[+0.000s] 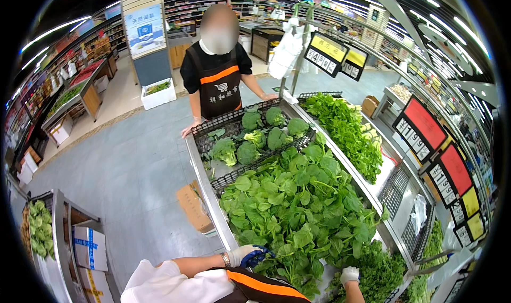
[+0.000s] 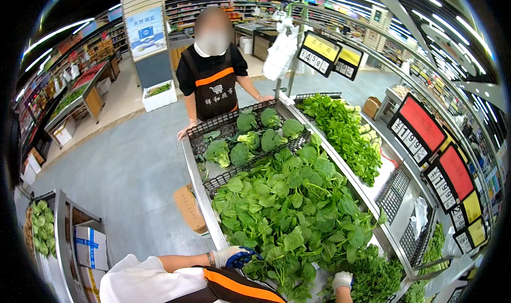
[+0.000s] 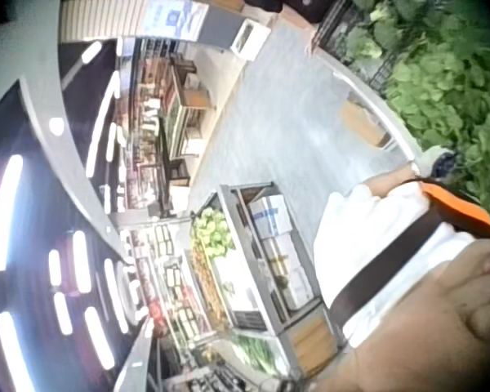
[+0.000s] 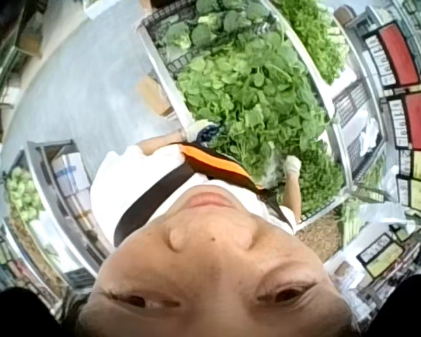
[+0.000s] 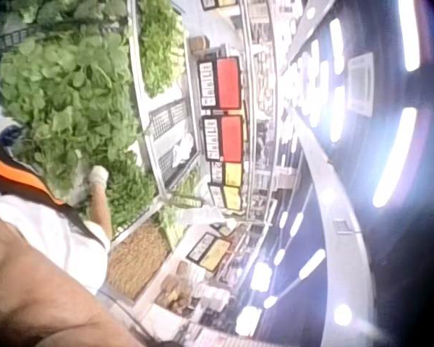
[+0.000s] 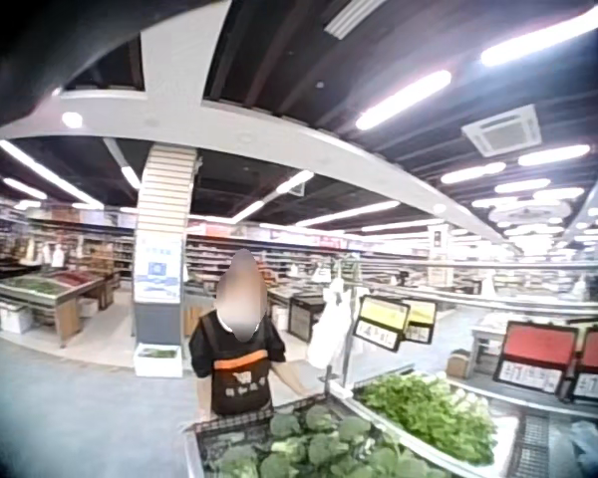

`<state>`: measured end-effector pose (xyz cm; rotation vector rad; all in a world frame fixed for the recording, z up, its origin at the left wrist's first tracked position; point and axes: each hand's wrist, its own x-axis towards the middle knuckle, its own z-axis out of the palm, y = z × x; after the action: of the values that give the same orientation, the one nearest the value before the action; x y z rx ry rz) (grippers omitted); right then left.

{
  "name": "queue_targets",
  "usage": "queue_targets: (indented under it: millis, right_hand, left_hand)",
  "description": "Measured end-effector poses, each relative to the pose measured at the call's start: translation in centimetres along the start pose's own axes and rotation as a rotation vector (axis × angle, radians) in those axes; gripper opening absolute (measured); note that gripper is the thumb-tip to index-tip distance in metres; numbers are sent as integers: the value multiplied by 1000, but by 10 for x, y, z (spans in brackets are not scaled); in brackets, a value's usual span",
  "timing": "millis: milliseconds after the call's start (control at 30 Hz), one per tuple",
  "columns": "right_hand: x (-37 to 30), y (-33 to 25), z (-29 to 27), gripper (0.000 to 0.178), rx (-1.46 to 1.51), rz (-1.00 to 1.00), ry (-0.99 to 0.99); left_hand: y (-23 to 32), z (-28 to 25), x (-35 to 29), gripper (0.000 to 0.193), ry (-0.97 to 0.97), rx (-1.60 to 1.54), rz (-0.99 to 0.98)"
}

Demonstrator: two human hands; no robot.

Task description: The person uses blue shears to trim the stems of spinach bunches in a supermarket produce display. They repeatedly pick up bunches, cut the ends, and place the trimmed spinach back into the bin.

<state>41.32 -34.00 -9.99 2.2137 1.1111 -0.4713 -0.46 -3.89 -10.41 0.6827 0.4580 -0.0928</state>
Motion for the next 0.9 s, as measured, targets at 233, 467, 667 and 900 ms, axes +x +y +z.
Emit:
queue_targets:
  millis: [233,467,667,900]
  right_hand:
    - [28,55,24,47,-107,92,-172]
    - [-5,89,49,58,208,379,-77]
    - [-63,-15,-55,61,346,109,478]
    - [-102,-97,-33,78,781,47,498]
  left_hand:
    - [-11,-18,-17,31,9,805,345]
    - [7,-14,-16,26,4,1106,620]
    - [1,-6,-7,20,107,-210,-133]
    - [0,-39,-4,18,75,680,356]
